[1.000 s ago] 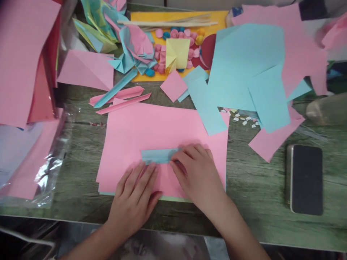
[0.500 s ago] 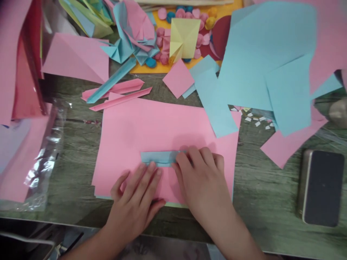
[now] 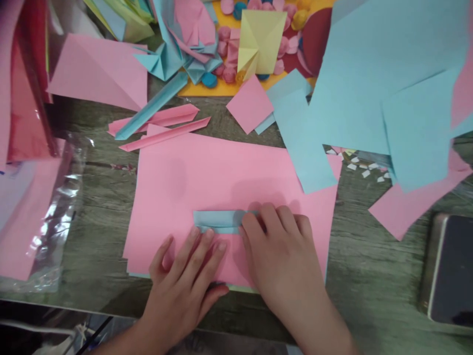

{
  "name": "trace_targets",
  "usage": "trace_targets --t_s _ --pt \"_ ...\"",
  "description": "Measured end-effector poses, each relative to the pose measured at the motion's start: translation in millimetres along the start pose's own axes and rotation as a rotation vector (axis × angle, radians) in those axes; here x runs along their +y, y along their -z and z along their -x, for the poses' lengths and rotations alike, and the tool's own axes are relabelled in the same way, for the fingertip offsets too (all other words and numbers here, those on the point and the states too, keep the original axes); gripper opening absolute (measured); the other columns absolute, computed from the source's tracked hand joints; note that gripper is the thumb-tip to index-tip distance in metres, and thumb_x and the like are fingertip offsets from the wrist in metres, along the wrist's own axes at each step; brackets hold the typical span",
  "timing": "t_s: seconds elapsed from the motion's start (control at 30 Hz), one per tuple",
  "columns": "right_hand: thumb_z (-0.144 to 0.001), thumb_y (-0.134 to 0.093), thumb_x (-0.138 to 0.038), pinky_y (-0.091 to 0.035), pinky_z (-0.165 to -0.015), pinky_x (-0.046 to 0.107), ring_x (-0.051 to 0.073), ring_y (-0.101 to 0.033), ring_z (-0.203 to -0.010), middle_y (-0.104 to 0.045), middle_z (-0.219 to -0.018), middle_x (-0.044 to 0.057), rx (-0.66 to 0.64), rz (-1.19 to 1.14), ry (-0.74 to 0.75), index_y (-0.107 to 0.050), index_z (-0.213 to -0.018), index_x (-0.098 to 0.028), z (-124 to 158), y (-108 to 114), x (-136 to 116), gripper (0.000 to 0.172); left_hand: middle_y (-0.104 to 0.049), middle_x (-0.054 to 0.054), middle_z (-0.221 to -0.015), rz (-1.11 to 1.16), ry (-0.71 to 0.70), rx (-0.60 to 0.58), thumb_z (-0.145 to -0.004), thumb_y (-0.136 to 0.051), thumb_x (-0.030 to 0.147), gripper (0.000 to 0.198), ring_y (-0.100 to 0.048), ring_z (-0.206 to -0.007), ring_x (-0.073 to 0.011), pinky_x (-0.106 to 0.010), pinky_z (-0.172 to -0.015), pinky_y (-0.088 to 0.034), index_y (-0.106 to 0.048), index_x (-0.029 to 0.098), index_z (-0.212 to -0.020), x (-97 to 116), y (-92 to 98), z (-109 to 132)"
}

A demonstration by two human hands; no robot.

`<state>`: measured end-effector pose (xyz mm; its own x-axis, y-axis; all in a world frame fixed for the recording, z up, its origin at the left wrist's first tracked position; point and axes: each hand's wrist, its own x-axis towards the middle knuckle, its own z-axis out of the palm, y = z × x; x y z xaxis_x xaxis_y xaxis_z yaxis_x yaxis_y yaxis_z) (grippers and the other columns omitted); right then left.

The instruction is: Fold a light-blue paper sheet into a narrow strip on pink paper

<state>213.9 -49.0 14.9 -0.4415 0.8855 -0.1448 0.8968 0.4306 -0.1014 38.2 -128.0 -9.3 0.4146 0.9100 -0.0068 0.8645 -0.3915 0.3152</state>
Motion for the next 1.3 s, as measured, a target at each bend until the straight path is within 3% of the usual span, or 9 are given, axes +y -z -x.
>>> trace_targets --t_s 0.2,0.47,0.73,1.1,1.3 --pt "-0.089 -0.041 -0.027 -0.031 -0.067 0.038 0.025 -0.047 -0.078 -0.059 -0.086 0.01 -0.008 0.006 -0.005 -0.059 -0.082 -0.019 1.7 -1.1 0.0 0.021 -0.042 -0.007 -0.141 -0.016 -0.026 -0.009 -0.088 -0.045 0.049 0.057 -0.025 -0.137 -0.0238 -0.053 -0.113 -0.003 -0.042 0.018 -0.135 -0.2 0.8 1.0" --pt "-0.09 -0.041 -0.027 -0.032 -0.067 0.039 0.026 -0.047 -0.079 -0.06 -0.086 0.011 -0.02 0.017 -0.006 -0.059 -0.079 -0.02 1.4 -1.5 -0.1 0.022 -0.037 -0.005 -0.144 -0.019 -0.009 -0.021 -0.087 -0.044 0.053 0.058 -0.029 -0.134 -0.0251 -0.054 -0.112 -0.002 -0.042 0.021 -0.135 -0.4 -0.6 2.1" --pt "-0.089 -0.041 -0.026 -0.031 -0.065 0.038 0.025 -0.046 -0.078 -0.058 -0.083 0.009 -0.024 0.031 -0.001 -0.059 -0.076 -0.021 0.2 -0.1 -0.9 0.023 -0.045 -0.005 -0.139 0.008 0.017 -0.016 -0.086 -0.046 0.054 0.06 -0.023 -0.137 -0.0224 -0.053 -0.112 0.001 -0.04 0.022 -0.136 0.5 -1.5 1.7" --pt "-0.088 -0.042 -0.027 -0.031 -0.067 0.039 0.027 -0.047 -0.08 -0.06 -0.087 0.01 -0.04 0.046 0.008 -0.059 -0.081 -0.021 0.6 -1.3 0.8 0.019 -0.029 -0.003 -0.147 -0.023 0.033 -0.044 -0.085 -0.043 0.058 0.063 -0.017 -0.14 -0.0215 -0.054 -0.112 0.003 -0.036 0.025 -0.138 2.0 -2.0 2.8" --pt "-0.088 -0.042 -0.027 -0.031 -0.065 0.038 0.026 -0.046 -0.077 -0.06 -0.084 0.01 -0.022 0.057 0.017 -0.059 -0.079 -0.02 -1.6 -0.2 0.3 0.02 -0.03 -0.006 -0.147 -0.032 0.045 -0.055 -0.082 -0.042 0.063 0.07 -0.018 -0.139 -0.0243 -0.053 -0.112 0.002 -0.037 0.021 -0.138 5.7 1.4 -1.0"
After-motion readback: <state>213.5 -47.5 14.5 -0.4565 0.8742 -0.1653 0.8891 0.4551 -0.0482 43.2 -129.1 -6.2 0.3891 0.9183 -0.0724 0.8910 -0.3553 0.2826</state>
